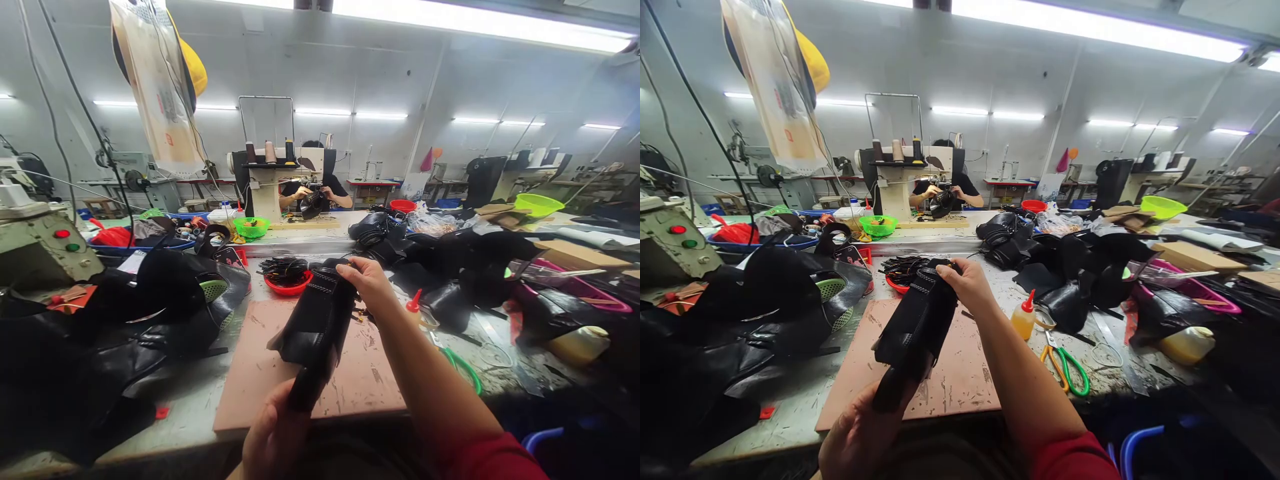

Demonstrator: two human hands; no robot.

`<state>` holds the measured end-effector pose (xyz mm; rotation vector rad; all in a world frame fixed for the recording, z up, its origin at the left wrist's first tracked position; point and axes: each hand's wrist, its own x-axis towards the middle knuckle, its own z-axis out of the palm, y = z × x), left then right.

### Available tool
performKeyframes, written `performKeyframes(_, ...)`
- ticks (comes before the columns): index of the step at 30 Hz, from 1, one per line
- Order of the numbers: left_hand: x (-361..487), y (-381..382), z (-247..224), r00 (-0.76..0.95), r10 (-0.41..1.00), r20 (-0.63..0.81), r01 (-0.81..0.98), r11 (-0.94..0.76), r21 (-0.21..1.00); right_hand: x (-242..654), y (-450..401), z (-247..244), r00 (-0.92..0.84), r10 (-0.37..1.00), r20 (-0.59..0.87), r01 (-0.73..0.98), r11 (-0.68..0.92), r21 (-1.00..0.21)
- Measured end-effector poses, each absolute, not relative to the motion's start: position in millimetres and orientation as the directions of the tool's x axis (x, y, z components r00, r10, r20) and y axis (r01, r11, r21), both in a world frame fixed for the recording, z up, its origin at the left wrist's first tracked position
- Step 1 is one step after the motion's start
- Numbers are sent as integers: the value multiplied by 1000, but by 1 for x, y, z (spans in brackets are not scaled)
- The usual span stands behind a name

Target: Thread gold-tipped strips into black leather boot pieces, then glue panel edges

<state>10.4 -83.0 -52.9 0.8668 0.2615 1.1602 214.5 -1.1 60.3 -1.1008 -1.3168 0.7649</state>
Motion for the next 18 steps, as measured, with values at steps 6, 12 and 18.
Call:
performKeyframes(6, 12, -85, -54, 369, 917, 150, -695, 166, 699, 215, 1, 58, 141, 925, 352, 139, 333, -932)
performKeyframes(12, 13, -86, -48, 386, 914, 125, -687, 195, 700, 217, 2, 56, 122, 928, 351, 116, 338, -934)
performKeyframes(18, 15, -87, -48, 345, 936, 65, -674, 198, 712, 214, -1, 60, 127, 934, 333, 119, 319, -940)
